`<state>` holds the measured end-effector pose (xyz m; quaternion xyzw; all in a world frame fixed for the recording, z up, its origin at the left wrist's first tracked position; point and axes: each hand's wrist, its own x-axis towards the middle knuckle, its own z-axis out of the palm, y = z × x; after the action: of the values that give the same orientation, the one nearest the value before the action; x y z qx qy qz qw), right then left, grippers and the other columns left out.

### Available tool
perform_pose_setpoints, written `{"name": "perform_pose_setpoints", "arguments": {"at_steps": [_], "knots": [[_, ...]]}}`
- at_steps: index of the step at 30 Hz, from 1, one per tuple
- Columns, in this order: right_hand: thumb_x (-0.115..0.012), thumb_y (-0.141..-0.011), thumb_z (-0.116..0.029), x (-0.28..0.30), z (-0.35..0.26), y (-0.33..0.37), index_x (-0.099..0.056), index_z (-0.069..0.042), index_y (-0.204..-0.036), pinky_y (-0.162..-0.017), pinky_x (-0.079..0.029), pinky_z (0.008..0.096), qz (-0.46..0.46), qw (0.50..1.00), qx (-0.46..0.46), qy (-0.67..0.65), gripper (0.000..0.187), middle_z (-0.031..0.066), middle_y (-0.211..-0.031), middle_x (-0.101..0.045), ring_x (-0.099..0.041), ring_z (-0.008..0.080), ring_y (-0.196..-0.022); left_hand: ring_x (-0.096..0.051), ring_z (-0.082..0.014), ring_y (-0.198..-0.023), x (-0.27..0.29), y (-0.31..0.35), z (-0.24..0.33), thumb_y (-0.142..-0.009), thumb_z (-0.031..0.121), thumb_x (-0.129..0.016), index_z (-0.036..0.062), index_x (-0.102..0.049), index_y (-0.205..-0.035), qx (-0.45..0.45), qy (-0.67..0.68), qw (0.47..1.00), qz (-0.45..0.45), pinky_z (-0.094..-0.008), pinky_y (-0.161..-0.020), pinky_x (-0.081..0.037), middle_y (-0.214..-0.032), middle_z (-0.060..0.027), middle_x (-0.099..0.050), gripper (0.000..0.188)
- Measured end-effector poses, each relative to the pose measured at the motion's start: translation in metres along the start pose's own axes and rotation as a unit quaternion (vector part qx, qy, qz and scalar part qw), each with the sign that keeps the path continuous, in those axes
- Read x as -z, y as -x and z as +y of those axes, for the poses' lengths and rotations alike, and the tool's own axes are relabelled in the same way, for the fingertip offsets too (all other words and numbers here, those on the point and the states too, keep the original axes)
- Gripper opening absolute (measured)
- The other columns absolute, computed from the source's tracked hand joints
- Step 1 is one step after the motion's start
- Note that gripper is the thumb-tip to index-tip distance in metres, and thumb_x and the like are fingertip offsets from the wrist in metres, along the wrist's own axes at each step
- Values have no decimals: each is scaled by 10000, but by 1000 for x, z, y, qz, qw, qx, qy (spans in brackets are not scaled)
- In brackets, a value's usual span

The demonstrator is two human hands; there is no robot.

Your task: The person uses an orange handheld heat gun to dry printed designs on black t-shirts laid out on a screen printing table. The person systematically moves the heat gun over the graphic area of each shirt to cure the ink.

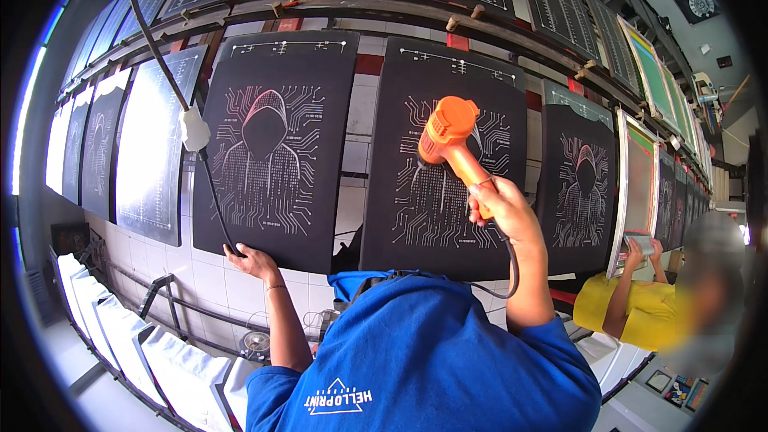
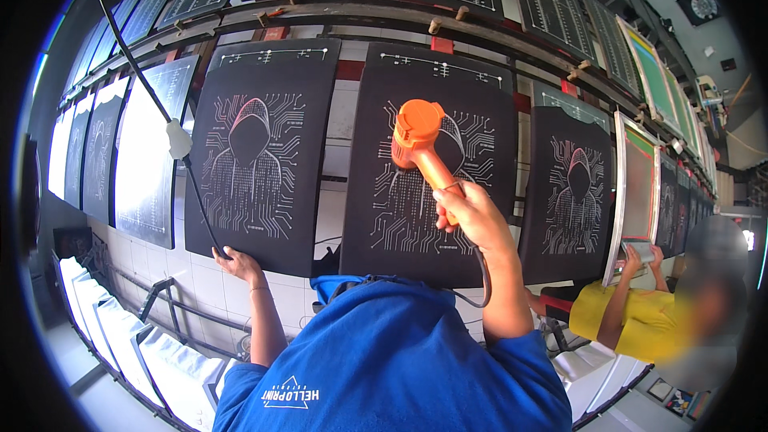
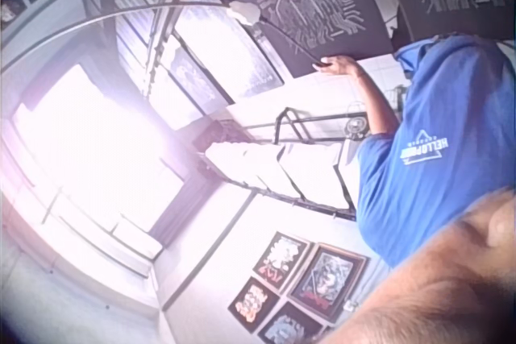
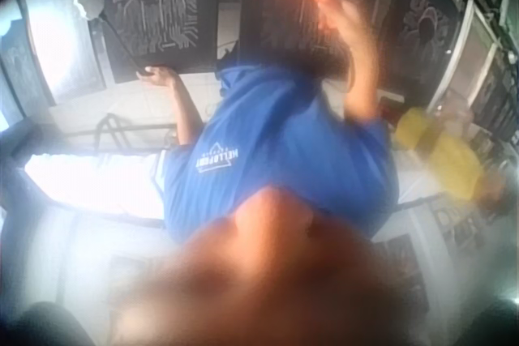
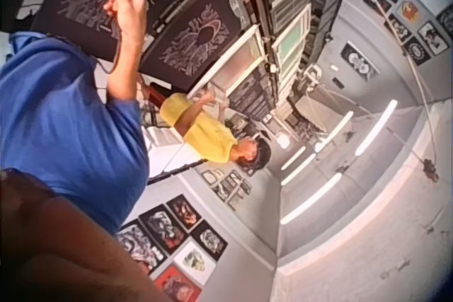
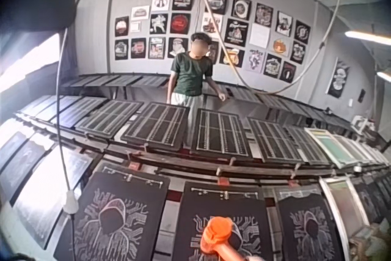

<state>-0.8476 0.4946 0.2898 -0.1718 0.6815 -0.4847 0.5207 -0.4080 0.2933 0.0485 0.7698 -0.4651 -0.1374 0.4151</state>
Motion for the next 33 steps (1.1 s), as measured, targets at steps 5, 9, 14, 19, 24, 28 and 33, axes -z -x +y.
{"name": "perform_pose_setpoints", "arguments": {"at_steps": [5,9,14,19,24,28,33], "knots": [[-621,-944,-295,-21,4,15,-557,-15,-997,-551,-489,231,31,999,14,-13,292,13,-755,-588,-607,94,-618,-383,-386,-1342,-2,-1,1,-1007,304,-432,-38,-398,-1416,3,-2,1000,-2,-449,-1128,-296,-1440,-236,-419,534],[-617,-947,-302,-24,7,12,-556,-25,-1002,-563,-485,228,-51,997,-6,-55,289,9,-762,-582,-603,90,-632,-385,-388,-1340,-1,-1,-1,-1006,294,-431,-36,-398,-1416,0,-1,1000,2,-449,-1124,-300,-1441,-235,-419,527],[-618,-947,-308,-45,14,12,-559,-18,-998,-579,-486,233,-53,998,16,-38,300,14,-769,-585,-604,90,-649,-390,-389,-1333,-2,-2,3,-1009,293,-425,-26,-399,-1420,-4,-22,1000,1,-450,-1120,-303,-1441,-240,-416,520],[-619,-946,-306,-30,8,24,-560,-15,-1010,-593,-493,238,-71,996,-42,-19,304,10,-779,-588,-612,95,-666,-391,-389,-1329,0,1,6,-1012,283,-427,-28,-399,-1418,6,7,1000,-1,-446,-1119,-306,-1437,-242,-417,512],[-643,-925,-318,-27,13,29,-574,-18,-992,-592,-495,244,-45,998,-26,-32,316,14,-783,-594,-614,95,-669,-395,-387,-1324,-1,0,1,-1013,274,-428,-47,-395,-1410,-11,12,1000,0,-444,-1116,-310,-1432,-243,-419,512],[-636,-934,-298,-17,19,22,-570,-12,-1004,-561,-485,225,21,999,7,-48,301,13,-775,-591,-601,89,-643,-401,-382,-1320,-1,0,-1,-1013,269,-430,-54,-393,-1408,-11,18,1000,0,-443,-1116,-309,-1430,-246,-420,511],[-636,-937,-291,-18,26,16,-569,-11,-1018,-545,-482,225,52,996,27,-61,299,15,-770,-588,-592,89,-627,-403,-378,-1319,-2,-1,-1,-1012,267,-432,-52,-392,-1410,-6,34,999,0,-443,-1116,-309,-1428,-248,-422,512]]}}
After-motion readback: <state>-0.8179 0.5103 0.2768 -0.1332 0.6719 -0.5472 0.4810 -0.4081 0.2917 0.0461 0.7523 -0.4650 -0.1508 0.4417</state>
